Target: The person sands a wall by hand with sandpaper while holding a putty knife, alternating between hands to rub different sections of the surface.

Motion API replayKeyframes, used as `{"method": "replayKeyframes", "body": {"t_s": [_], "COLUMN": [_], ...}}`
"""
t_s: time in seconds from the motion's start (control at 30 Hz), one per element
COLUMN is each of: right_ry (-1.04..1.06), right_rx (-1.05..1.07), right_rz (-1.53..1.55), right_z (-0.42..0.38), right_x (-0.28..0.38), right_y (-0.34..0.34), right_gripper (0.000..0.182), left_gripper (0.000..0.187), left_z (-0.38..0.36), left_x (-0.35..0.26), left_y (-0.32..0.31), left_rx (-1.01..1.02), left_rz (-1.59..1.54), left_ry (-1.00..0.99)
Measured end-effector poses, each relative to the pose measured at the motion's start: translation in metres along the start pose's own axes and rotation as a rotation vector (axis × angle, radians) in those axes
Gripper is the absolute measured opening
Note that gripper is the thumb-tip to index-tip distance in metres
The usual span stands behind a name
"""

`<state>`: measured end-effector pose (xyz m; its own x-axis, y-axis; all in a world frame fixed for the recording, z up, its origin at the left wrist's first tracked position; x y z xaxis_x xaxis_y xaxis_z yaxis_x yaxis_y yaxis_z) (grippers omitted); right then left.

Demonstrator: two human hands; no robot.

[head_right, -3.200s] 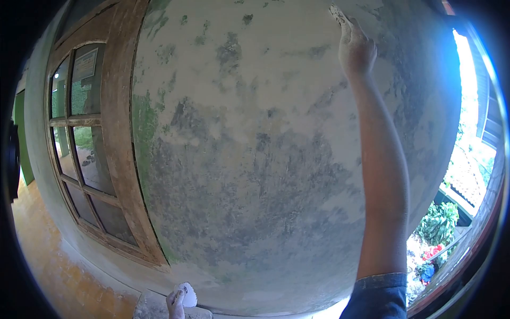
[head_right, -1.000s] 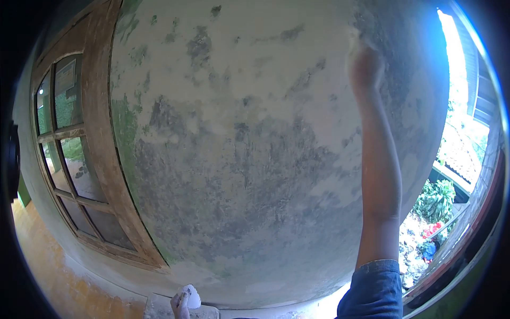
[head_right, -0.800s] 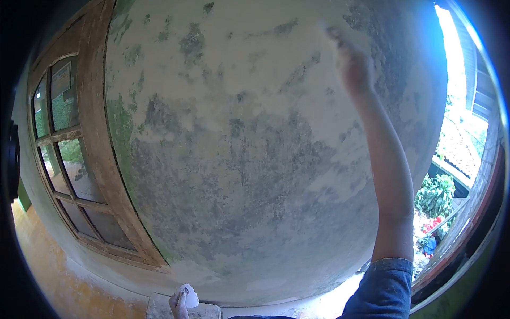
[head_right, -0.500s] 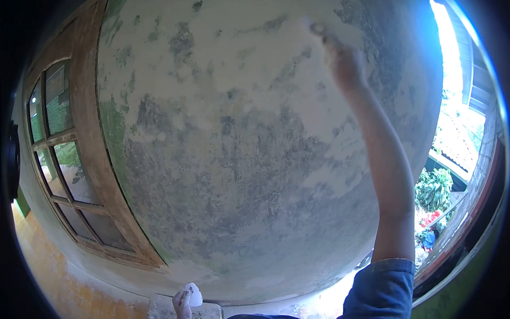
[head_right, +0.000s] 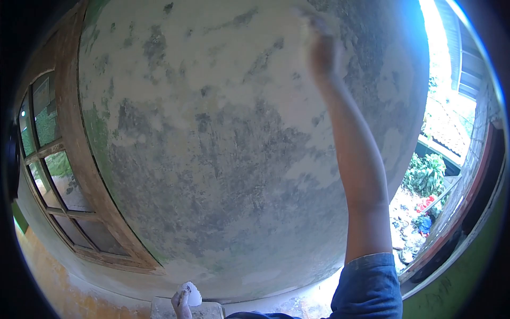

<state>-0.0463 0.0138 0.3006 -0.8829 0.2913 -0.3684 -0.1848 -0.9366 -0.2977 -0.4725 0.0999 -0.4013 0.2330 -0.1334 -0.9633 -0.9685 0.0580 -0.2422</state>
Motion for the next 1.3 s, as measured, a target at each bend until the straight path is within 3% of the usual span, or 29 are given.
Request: {"method": "replayKeyframes", "body": {"t_s": [0.03,0.1,0.13,0.2,0.23,0.3,0.33,0.4,0.5,0.57,0.63,0.67,0.73,0.77,0.83,0.9,0.97,1.0,1.03,1.1,1.13,1.2,1.23,1.27,1.3], "right_ry": [-0.003,0.412,0.406,0.184,0.193,-0.377,-0.204,0.027,0.128,0.181,-0.506,-0.513,0.071,0.061,0.067,0.132,-0.235,0.000,0.000,0.376,0.382,0.028,0.034,0.064,0.092], "right_rx": [-0.003,-0.008,-0.010,0.114,0.115,0.144,-0.039,-0.004,0.066,-0.057,0.181,0.188,-0.129,-0.130,-0.005,-0.038,-0.037,-0.221,-0.229,-0.087,-0.105,-0.016,-0.023,-0.114,-0.207], "right_rz": [-0.003,0.025,0.021,0.078,0.083,0.079,0.265,0.292,0.391,0.258,0.065,0.063,-0.197,-0.194,0.273,0.213,0.278,0.281,0.287,0.200,0.210,0.412,0.420,0.330,0.240], "right_z": [-0.004,-0.015,-0.014,-0.001,0.000,0.000,0.001,-0.007,0.000,0.007,0.001,-0.006,-0.006,-0.008,-0.003,0.008,-0.001,-0.003,-0.012,-0.010,-0.001,0.016,0.015,0.009,0.002], "right_x": [0.012,0.063,0.046,-0.008,-0.010,-0.033,0.000,0.053,0.048,0.018,-0.018,-0.011,0.047,0.038,0.007,0.007,-0.003,0.019,0.012,0.047,0.034,-0.027,-0.029,-0.027,-0.023], "right_y": [0.000,0.007,0.009,0.006,0.003,0.003,0.002,-0.010,0.006,0.004,0.007,0.000,0.000,0.005,0.006,0.013,0.009,0.002,-0.004,0.010,0.017,0.018,0.013,0.012,0.010], "right_gripper": [0.025,0.025,0.025,0.027,0.027,0.024,0.021,0.020,0.020,0.019,0.017,0.017,0.017,0.017,0.019,0.022,0.027,0.026,0.026,0.024,0.024,0.022,0.022,0.022,0.023], "left_gripper": [0.023,0.024,0.025,0.027,0.027,0.028,0.028,0.028,0.027,0.026,0.022,0.022,0.020,0.020,0.019,0.019,0.019,0.019,0.019,0.020,0.020,0.021,0.021,0.027,0.027], "left_z": [-0.004,0.000,0.008,0.008,0.001,-0.008,-0.010,-0.007,-0.007,-0.007,-0.019,-0.020,-0.019,-0.025,-0.040,-0.046,-0.058,-0.062,-0.065,-0.072,-0.075,-0.093,-0.100,-0.078,-0.082], "left_x": [-0.004,0.003,0.021,0.018,0.009,0.004,0.005,0.005,-0.013,-0.017,-0.033,-0.028,-0.016,-0.022,-0.040,-0.039,-0.033,-0.032,-0.031,-0.026,-0.025,-0.036,-0.038,0.028,0.033], "left_y": [-0.003,0.000,0.007,0.009,0.005,-0.012,-0.017,-0.022,-0.036,-0.043,-0.060,-0.062,-0.074,-0.075,-0.093,-0.096,-0.099,-0.105,-0.112,-0.115,-0.118,-0.136,-0.144,-0.134,-0.136], "left_rx": [-0.003,-0.004,0.010,0.023,0.042,0.067,0.059,0.070,0.086,0.072,0.060,0.060,0.193,0.185,0.248,0.190,0.146,0.164,0.182,0.158,0.139,0.096,0.072,0.081,0.076], "left_rz": [0.010,0.025,0.017,0.003,-0.035,-0.084,-0.094,-0.086,0.024,0.040,0.016,0.023,0.043,0.051,0.038,0.038,0.059,0.028,-0.004,0.037,0.079,0.008,-0.042,-0.158,-0.162], "left_ry": [0.021,0.035,0.022,0.008,0.024,0.048,0.075,0.095,0.026,-0.011,-0.046,-0.040,-0.050,-0.052,-0.092,-0.074,-0.046,-0.033,-0.022,-0.049,-0.068,-0.074,-0.064,0.031,0.024]}}
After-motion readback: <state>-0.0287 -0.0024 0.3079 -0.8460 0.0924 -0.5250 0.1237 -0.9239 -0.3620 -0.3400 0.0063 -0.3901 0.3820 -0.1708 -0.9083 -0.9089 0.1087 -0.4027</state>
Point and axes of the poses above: each hand's wrist, its own z-axis towards the middle knuckle, its own y-axis out of the back of the hand, x = y × z, the point moved 7 cm from there along z, towards the middle knuckle, and after that the axes turned 9 degrees about y, right-handed, at the moved point
